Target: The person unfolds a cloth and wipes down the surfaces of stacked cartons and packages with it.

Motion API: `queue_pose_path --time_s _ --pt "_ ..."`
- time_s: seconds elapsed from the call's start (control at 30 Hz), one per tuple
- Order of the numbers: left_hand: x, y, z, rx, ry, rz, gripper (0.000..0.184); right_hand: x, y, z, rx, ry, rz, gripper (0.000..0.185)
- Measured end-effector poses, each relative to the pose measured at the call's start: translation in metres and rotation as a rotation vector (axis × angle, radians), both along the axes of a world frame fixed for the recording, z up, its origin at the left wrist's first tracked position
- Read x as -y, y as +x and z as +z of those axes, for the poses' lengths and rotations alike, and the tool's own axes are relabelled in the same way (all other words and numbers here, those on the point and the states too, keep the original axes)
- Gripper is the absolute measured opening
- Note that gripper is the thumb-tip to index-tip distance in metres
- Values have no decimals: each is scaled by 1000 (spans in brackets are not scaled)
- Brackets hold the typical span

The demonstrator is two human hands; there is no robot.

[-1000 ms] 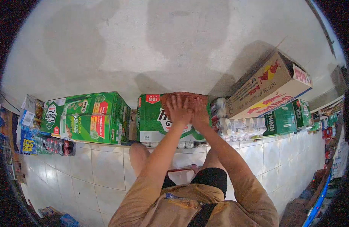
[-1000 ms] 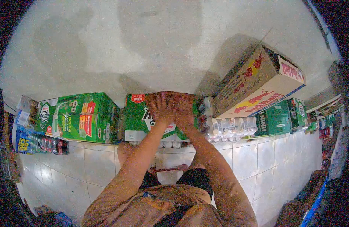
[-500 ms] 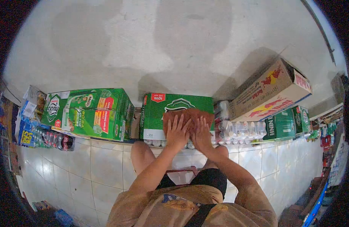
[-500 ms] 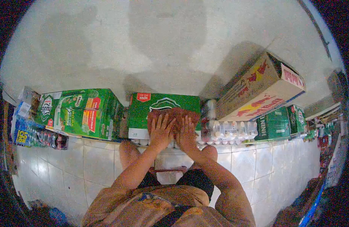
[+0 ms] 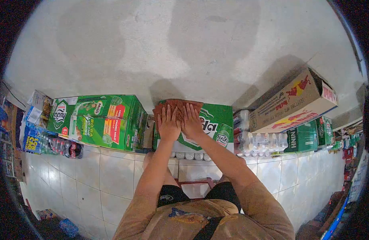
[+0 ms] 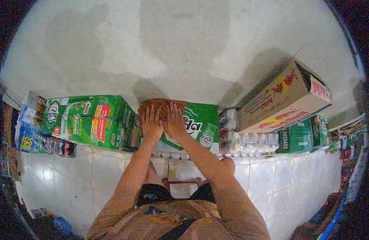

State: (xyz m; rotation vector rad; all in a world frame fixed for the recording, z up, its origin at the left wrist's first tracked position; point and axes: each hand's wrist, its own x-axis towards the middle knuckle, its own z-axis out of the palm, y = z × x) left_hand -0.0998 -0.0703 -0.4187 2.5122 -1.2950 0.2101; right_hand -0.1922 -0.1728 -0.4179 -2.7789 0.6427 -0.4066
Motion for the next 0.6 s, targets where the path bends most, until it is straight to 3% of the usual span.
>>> queue_pose_path --time_s 0.33,0.6 --pt "14 15 3 -66 172 -22 65 9 7 -4 -207 -91 -15 68" --pt "-42 -99 7 -131 310 -161 75 -25 -122 19 -219 23 241 68"
